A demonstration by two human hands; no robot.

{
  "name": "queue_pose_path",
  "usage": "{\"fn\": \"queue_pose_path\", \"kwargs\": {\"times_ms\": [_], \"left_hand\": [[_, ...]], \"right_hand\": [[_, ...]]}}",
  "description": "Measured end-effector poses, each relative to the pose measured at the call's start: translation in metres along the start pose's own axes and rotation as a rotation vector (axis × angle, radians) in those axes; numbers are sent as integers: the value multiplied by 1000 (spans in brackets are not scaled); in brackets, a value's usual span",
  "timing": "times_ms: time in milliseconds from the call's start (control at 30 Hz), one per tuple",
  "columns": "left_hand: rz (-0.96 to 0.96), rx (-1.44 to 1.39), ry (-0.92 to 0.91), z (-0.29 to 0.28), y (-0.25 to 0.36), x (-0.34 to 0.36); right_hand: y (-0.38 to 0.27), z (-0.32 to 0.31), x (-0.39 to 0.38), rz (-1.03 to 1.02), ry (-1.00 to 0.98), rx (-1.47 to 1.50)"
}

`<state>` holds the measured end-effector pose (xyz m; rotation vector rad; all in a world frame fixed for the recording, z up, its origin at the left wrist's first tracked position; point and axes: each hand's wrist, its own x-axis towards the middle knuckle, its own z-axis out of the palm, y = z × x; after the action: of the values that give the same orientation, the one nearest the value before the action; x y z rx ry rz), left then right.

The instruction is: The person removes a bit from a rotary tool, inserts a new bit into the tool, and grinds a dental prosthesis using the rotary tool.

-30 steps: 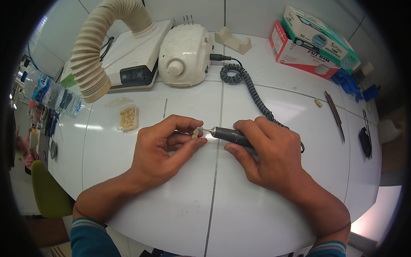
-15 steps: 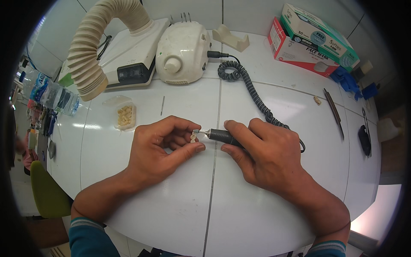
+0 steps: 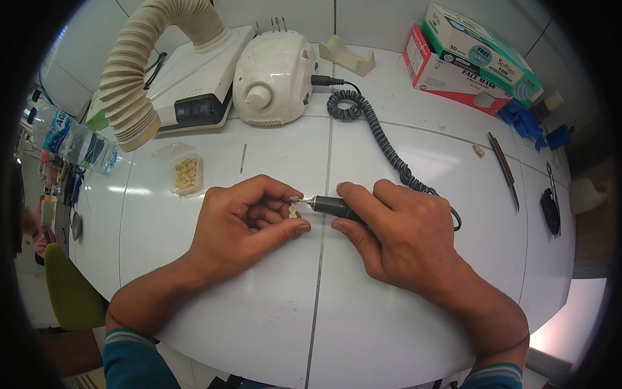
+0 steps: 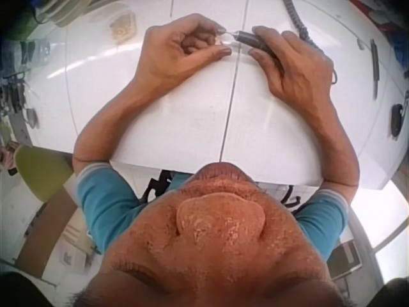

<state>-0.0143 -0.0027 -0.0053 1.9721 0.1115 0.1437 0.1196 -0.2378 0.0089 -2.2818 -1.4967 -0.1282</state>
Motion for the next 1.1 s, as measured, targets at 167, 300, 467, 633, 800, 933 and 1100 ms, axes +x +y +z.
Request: {"fn": "queue_pose_path", "kwargs": {"times_ms": [167, 300, 467, 633, 800, 933, 1100], "left_hand": [[-80, -74, -27, 0, 2, 2], [-113, -90, -24, 0, 5, 2], [-111, -62, -23, -1, 4, 1], [-109, -17, -17, 0, 4, 2], [-99, -24, -24, 0, 3, 2], [-83, -42, -29, 0, 3, 1], [-88, -56, -34, -1, 2, 1]], "right_hand": [[2, 1, -2, -4, -1, -11], [3, 3, -2, -13, 17, -2], [2, 2, -1, -13, 25, -4], [2, 3, -2, -8, 13, -22], [2, 3, -2, -15, 7, -27], [0, 2, -1, -10, 18, -33], [0, 3, -1, -11, 3, -36]]}}
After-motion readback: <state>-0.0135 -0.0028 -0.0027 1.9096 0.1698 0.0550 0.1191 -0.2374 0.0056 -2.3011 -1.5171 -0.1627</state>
